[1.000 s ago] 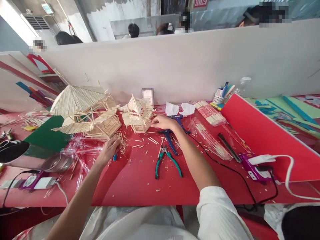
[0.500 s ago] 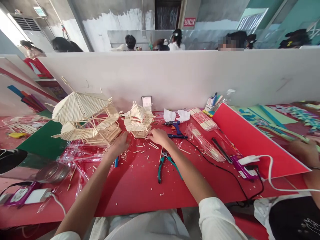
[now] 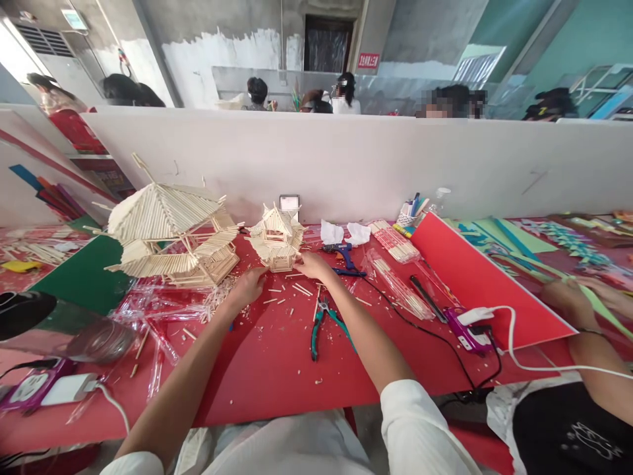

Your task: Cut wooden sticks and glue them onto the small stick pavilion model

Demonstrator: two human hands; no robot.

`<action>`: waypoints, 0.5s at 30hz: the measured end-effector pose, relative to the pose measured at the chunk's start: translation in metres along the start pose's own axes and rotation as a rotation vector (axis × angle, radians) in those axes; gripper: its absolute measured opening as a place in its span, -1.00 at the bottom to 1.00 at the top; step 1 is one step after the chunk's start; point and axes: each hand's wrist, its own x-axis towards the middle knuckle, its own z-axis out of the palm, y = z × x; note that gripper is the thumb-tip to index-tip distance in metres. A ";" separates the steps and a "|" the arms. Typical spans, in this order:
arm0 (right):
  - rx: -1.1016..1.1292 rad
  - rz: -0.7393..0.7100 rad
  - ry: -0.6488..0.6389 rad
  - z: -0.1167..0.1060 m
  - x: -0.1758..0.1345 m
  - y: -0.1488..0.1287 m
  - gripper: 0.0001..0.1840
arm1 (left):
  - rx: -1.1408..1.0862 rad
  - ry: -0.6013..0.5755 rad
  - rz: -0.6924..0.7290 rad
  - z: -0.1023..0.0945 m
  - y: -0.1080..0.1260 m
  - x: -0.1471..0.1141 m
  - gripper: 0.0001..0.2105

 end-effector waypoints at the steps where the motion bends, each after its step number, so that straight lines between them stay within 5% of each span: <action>1: 0.011 0.003 0.002 -0.002 -0.003 0.002 -0.77 | -0.008 0.014 0.012 -0.002 0.001 -0.002 -0.63; 6: 0.109 -0.011 0.046 -0.007 -0.040 -0.001 -0.84 | -0.050 0.050 0.083 -0.016 0.014 -0.021 -0.94; 9: 0.350 -0.132 -0.023 0.000 -0.067 -0.018 -0.76 | -0.183 -0.004 0.109 -0.020 0.031 -0.033 -0.84; 11: 0.479 -0.206 -0.120 0.007 -0.080 -0.031 -0.74 | -0.279 -0.085 0.150 -0.021 0.042 -0.039 -0.86; 15: 0.420 -0.230 -0.027 0.017 -0.090 -0.049 -0.78 | -0.288 -0.269 0.220 -0.020 0.053 -0.043 -0.92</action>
